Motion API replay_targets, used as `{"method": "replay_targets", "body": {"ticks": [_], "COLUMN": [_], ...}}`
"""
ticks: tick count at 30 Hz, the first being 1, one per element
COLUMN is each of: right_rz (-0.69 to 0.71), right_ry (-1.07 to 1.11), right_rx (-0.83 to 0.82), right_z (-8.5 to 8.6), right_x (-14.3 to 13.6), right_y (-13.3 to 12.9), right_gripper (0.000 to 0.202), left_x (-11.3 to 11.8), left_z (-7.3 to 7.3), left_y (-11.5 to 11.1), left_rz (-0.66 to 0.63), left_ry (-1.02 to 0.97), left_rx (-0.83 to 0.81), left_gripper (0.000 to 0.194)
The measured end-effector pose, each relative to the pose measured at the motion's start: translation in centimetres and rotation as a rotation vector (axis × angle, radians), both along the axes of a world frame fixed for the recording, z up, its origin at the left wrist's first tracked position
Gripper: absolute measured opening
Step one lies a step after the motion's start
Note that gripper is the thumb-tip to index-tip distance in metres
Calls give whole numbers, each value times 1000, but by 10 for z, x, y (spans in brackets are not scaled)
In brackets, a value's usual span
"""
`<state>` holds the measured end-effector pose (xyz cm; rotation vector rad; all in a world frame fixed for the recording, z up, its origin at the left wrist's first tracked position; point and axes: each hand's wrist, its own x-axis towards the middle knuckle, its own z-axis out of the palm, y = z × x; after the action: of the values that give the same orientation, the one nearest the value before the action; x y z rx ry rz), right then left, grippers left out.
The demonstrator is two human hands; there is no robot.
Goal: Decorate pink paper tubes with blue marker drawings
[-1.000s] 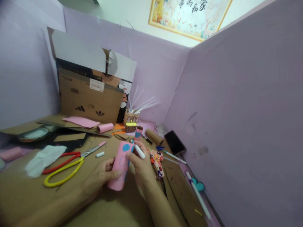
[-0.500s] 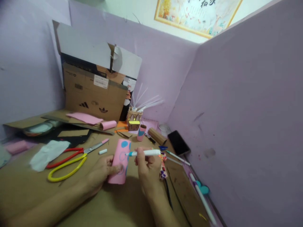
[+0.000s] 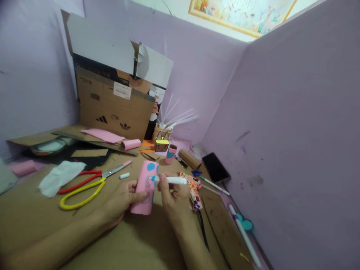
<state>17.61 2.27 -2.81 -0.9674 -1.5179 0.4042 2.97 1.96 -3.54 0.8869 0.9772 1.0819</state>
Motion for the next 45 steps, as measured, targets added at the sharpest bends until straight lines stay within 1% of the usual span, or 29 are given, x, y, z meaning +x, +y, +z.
{"method": "replay_targets", "body": {"ticks": [6, 13, 18, 23, 26, 30, 35, 41, 45], "right_rz": [-22, 9, 12, 9, 2, 7, -6, 18, 44], "right_ry": [-29, -9, -38, -34, -3, 94, 83, 90, 64], "right_rx": [-1, -39, -68, -122, -117, -72, -65, -73, -54], "right_z": [2, -4, 0, 1, 1, 2, 2, 0, -2], "right_x": [-2, -1, -1, 2, 3, 2, 1, 1, 1], "right_y": [0, 2, -1, -1, 0, 0, 0, 1, 2], "right_gripper": [25, 26, 30, 29, 31, 37, 34, 26, 26], "left_x": [0, 0, 0, 0, 0, -1, -1, 0, 0], "left_z": [0, 0, 4, 4, 4, 4, 5, 6, 6], "left_y": [-1, 0, -1, -1, -2, -1, -2, -3, -3], "left_rz": [2, -5, -10, -6, -2, -2, 4, 8, 11], "left_ry": [9, 17, 10, -5, -9, -29, -21, -4, -18], "left_rx": [-12, 2, -2, -1, -3, 2, -9, 1, -6], "left_gripper": [32, 32, 34, 39, 35, 33, 33, 30, 32]}}
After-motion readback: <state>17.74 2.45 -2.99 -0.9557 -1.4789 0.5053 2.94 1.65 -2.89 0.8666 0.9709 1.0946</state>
